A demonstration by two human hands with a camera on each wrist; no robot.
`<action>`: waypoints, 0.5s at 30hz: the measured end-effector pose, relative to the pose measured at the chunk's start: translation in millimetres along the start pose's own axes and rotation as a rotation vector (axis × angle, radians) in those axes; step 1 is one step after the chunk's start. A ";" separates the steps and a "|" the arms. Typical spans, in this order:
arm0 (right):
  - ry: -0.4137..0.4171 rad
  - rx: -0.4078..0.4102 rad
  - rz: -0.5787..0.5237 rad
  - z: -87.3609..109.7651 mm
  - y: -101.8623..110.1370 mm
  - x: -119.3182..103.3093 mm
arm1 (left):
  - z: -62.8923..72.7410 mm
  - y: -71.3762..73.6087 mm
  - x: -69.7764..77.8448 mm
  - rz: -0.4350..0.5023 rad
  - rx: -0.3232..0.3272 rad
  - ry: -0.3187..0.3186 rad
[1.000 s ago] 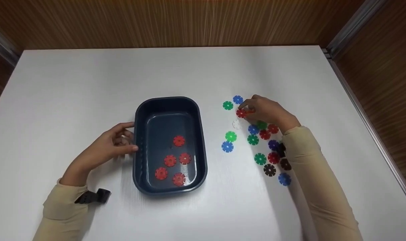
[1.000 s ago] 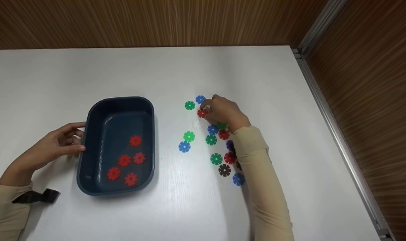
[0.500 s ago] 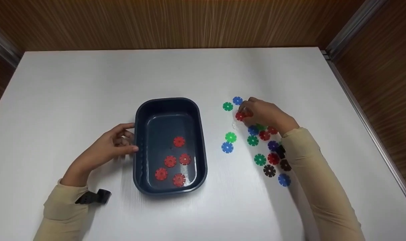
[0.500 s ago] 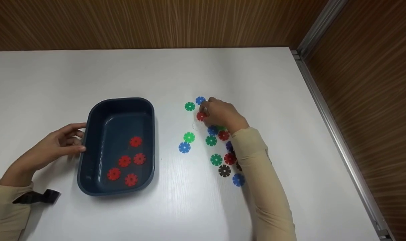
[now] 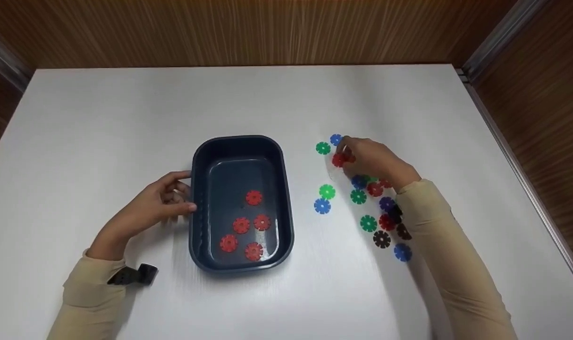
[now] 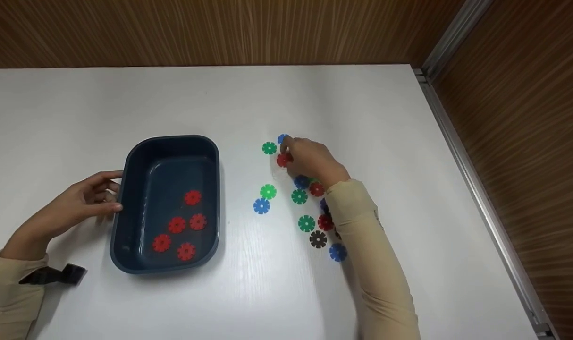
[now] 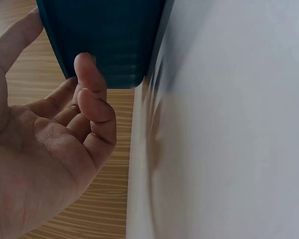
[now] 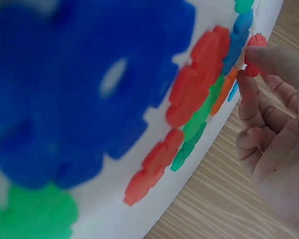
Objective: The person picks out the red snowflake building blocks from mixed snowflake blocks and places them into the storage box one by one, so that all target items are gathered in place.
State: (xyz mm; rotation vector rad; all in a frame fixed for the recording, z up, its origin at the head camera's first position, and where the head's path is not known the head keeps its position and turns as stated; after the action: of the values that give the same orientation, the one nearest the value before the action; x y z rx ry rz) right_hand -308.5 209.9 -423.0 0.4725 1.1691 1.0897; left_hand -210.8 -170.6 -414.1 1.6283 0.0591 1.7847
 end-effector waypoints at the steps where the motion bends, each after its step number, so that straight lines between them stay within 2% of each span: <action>1: 0.005 0.000 -0.003 0.4 0.3 0.2 | -0.2 0.1 -0.1 -0.004 0.000 0.002; 5: 0.032 -0.002 -0.037 2.2 0.8 0.5 | -0.1 0.0 -0.9 -0.018 -0.001 0.004; 10: 0.063 -0.011 -0.136 5.2 0.5 -1.3 | 0.3 -0.1 -1.9 -0.016 -0.002 -0.003; 15: 0.130 0.018 -0.203 9.2 3.2 -13.0 | 0.0 -0.1 -4.6 -0.013 -0.003 0.000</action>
State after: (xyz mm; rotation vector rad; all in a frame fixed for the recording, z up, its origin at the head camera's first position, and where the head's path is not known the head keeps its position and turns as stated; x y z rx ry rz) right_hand -301.4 202.1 -410.6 0.2931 1.3120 0.9454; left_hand -210.9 -172.9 -418.0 1.6227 0.0673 1.7741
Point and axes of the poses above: each hand's wrist, its own z-axis away from the middle knuckle, its own y-axis out of the back of the hand, x = y × z, the point moved 10 cm from there along -z, towards the middle knuckle, and after that the axes turned 10 degrees about -z, right-handed, at the moved point
